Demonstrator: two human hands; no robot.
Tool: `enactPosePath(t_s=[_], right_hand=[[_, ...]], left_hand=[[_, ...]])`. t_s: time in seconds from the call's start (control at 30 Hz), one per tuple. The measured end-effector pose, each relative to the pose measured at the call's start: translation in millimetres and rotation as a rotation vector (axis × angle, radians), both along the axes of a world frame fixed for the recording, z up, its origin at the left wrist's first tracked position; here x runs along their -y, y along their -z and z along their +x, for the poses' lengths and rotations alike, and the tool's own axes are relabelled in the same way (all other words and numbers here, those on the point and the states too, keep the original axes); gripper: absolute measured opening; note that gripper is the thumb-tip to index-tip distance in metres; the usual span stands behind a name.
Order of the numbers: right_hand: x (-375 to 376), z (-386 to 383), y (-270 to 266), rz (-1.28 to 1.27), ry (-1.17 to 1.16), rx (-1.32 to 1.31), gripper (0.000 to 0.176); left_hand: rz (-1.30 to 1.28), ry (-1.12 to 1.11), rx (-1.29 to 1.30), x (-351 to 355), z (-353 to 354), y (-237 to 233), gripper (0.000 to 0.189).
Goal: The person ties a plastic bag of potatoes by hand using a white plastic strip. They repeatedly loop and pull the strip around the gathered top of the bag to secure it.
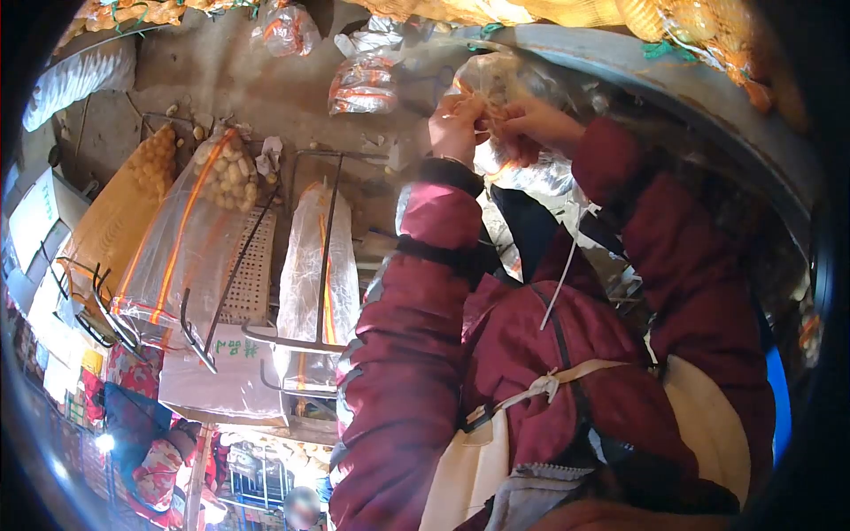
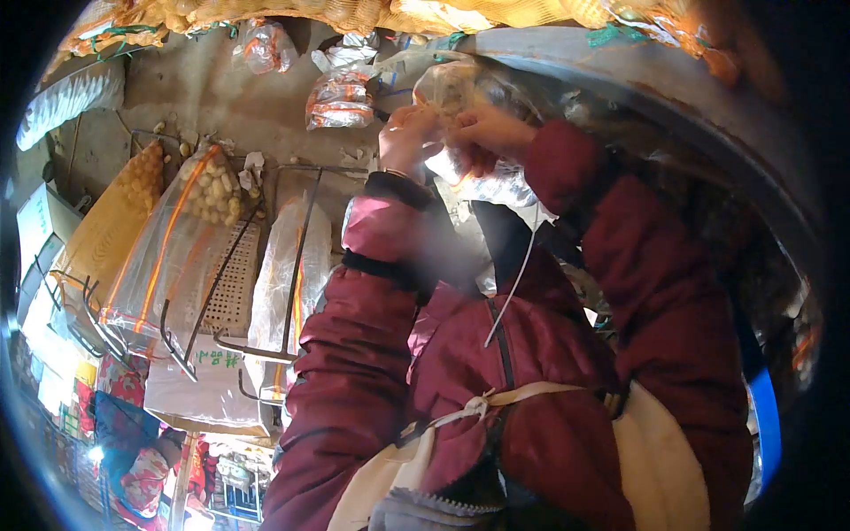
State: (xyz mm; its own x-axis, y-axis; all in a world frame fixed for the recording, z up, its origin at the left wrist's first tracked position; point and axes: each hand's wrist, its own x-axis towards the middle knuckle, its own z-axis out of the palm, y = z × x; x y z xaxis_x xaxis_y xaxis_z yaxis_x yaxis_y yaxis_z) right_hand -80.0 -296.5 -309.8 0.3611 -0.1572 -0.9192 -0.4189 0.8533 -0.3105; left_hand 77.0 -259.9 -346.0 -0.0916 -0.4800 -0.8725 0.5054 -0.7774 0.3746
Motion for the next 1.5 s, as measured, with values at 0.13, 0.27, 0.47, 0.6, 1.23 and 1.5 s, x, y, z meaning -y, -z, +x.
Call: enactPosePath(t_s=[0.13,0.27,0.47,0.6,1.23,1.5], right_hand=[[-5.5,1.2,0.5,-0.119,0.017,-0.072,0.020],[-4.0,4.5,-6.5,-0.302,-0.125,-0.103,0.022],[-11.6,4.7,-3.5,-0.626,-0.228,-0.124,0.023],[-17.5,3.9,-12.1,-0.638,-0.074,-0.196,0.017],[-32.6,-6.6,-45.0,-0.190,0.008,-0.156,0.018],[-48.4,18.0,-14.3,-0.776,0.000,-0.251,0.022]], left_hand=[[-0.105,0.027,0.095,-4.2,-2.1,9.6,0.022],[-0.155,0.155,0.232,-5.4,-3.6,18.2,0.024],[-0.155,0.089,0.112,-5.6,-1.9,20.1,0.022],[-0.134,0.123,0.121,-1.1,1.6,11.5,0.021],[-0.129,0.087,0.039,-3.1,6.8,10.4,0.022],[-0.133,0.072,0.056,-4.2,5.2,9.6,0.022]])
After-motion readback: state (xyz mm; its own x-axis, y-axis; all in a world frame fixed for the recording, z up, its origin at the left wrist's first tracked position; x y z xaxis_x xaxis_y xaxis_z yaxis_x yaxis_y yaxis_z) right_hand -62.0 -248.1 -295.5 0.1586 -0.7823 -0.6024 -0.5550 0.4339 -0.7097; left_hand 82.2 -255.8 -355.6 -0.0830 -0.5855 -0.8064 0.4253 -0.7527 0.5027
